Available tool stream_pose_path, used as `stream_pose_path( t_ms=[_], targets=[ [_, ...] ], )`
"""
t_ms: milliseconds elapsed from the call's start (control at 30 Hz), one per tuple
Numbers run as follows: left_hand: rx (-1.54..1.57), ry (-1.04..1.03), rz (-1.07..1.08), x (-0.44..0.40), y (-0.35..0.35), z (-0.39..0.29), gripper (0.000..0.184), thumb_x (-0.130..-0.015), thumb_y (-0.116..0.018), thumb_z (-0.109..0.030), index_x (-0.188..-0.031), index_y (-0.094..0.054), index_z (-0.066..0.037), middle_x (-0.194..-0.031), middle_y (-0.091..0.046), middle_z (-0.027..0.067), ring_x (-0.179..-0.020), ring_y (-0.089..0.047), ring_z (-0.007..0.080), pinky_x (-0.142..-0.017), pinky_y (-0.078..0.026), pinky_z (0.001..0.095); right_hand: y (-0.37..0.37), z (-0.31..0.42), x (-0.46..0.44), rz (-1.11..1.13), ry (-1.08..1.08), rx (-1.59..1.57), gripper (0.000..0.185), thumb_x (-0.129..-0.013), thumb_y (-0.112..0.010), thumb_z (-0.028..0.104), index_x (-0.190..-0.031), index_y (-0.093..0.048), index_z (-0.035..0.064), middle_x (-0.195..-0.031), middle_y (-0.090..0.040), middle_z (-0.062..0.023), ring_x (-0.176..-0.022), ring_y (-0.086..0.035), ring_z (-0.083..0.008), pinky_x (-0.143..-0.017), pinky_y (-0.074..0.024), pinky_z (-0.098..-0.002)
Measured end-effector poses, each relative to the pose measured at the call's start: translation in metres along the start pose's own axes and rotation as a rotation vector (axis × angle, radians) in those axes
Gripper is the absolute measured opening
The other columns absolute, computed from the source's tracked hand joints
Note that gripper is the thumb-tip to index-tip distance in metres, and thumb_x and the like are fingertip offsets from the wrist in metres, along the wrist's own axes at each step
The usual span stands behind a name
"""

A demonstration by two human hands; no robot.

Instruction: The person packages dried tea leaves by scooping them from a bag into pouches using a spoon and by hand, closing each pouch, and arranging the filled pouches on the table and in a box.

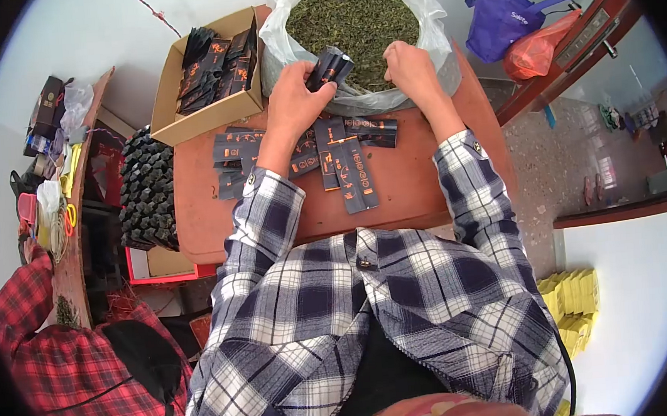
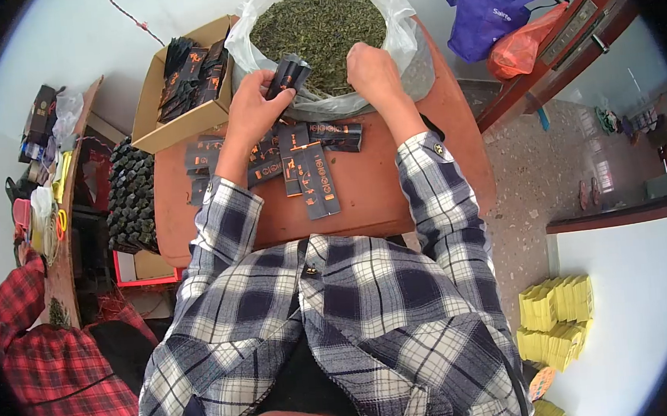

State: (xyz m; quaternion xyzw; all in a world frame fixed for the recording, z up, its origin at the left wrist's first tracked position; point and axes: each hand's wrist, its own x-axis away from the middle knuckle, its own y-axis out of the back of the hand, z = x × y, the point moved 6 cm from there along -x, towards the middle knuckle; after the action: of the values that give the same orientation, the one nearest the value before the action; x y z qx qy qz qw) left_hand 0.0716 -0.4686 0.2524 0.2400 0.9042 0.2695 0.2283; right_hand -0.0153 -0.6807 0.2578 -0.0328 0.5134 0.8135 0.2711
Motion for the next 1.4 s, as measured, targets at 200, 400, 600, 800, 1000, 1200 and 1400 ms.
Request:
stream_pose_path(
  t_ms=[200, 400, 600, 800, 1000, 1200, 1400],
  targets=[
    [-0.072, -0.047, -0.04, 0.002, 0.008, -0.017, 0.049, -0.076, -0.077, -0.029, -0.112, -0.063, 0.001, -0.105, -0.064, 0.0162, -0.095, -0.065, 0.0264, -0.085, -0.051, 0.0379, 0.002, -0.02, 0.001, 0.041, -0.37, -0.459, 0.027, -0.092, -0.046, 0.018, -0.095, -0.065, -0.001, -0.074, -0.072, -0.013, -0.061, -0.067, -0.0172, -0.056, -0.0522, -0.0328],
    [-0.131, -0.038, -0.018, 0.001, 0.005, -0.009, 0.049, -0.076, -0.076, -0.03, -0.112, -0.063, 0.0, -0.106, -0.064, 0.0169, -0.096, -0.065, 0.0296, -0.086, -0.05, 0.0395, 0.006, -0.03, -0.004, 0.003, -0.477, -0.765, 0.027, -0.092, -0.045, 0.016, -0.1, -0.064, -0.0018, -0.075, -0.071, -0.0127, -0.057, -0.061, -0.0125, -0.047, -0.0467, -0.0262],
    [-0.171, -0.044, -0.017, 0.0, 0.006, -0.013, 0.046, -0.078, -0.074, -0.03, -0.111, -0.063, 0.0, -0.107, -0.064, 0.0174, -0.098, -0.065, 0.0313, -0.087, -0.05, 0.0397, 0.022, -0.024, -0.015, 0.01, -0.424, -0.958, 0.027, -0.092, -0.048, 0.016, -0.102, -0.063, -0.004, -0.077, -0.07, -0.013, -0.055, -0.058, -0.0108, -0.046, -0.0439, -0.0233],
    [-0.195, -0.081, -0.003, -0.001, 0.002, -0.014, 0.045, -0.076, -0.072, -0.031, -0.111, -0.064, -0.004, -0.109, -0.064, 0.017, -0.1, -0.064, 0.0361, -0.087, -0.051, 0.0454, 0.032, -0.006, -0.022, 0.061, -0.385, -0.997, 0.026, -0.092, -0.049, 0.016, -0.101, -0.064, -0.0027, -0.075, -0.069, -0.0111, -0.056, -0.058, -0.0096, -0.046, -0.0437, -0.0221],
    [-0.221, -0.067, -0.005, -0.003, 0.0, -0.017, 0.046, -0.077, -0.072, -0.032, -0.112, -0.064, -0.004, -0.111, -0.064, 0.0164, -0.101, -0.064, 0.0361, -0.087, -0.051, 0.0453, 0.027, 0.013, -0.02, 0.087, -0.336, -0.879, 0.027, -0.096, -0.049, 0.021, -0.104, -0.065, 0.0009, -0.073, -0.067, -0.0065, -0.056, -0.056, -0.0076, -0.046, -0.0425, -0.0212],
    [-0.27, -0.044, 0.034, -0.005, -0.002, -0.021, 0.048, -0.079, -0.073, -0.033, -0.114, -0.064, -0.003, -0.11, -0.064, 0.0171, -0.102, -0.064, 0.0334, -0.088, -0.051, 0.0415, 0.033, 0.055, -0.008, 0.011, -0.005, -0.474, 0.028, -0.097, -0.043, 0.019, -0.102, -0.065, 0.003, -0.068, -0.069, -0.0097, -0.063, -0.067, -0.0209, -0.061, -0.0533, -0.0334],
    [-0.286, -0.067, 0.025, -0.005, -0.004, -0.017, 0.046, -0.078, -0.073, -0.031, -0.113, -0.064, -0.003, -0.108, -0.065, 0.0179, -0.101, -0.064, 0.0347, -0.088, -0.051, 0.0425, 0.039, 0.084, 0.01, 0.041, 0.254, -0.285, 0.023, -0.099, -0.046, 0.02, -0.106, -0.064, 0.0071, -0.071, -0.068, -0.0118, -0.068, -0.067, -0.0304, -0.066, -0.0525, -0.04]
  ],
)
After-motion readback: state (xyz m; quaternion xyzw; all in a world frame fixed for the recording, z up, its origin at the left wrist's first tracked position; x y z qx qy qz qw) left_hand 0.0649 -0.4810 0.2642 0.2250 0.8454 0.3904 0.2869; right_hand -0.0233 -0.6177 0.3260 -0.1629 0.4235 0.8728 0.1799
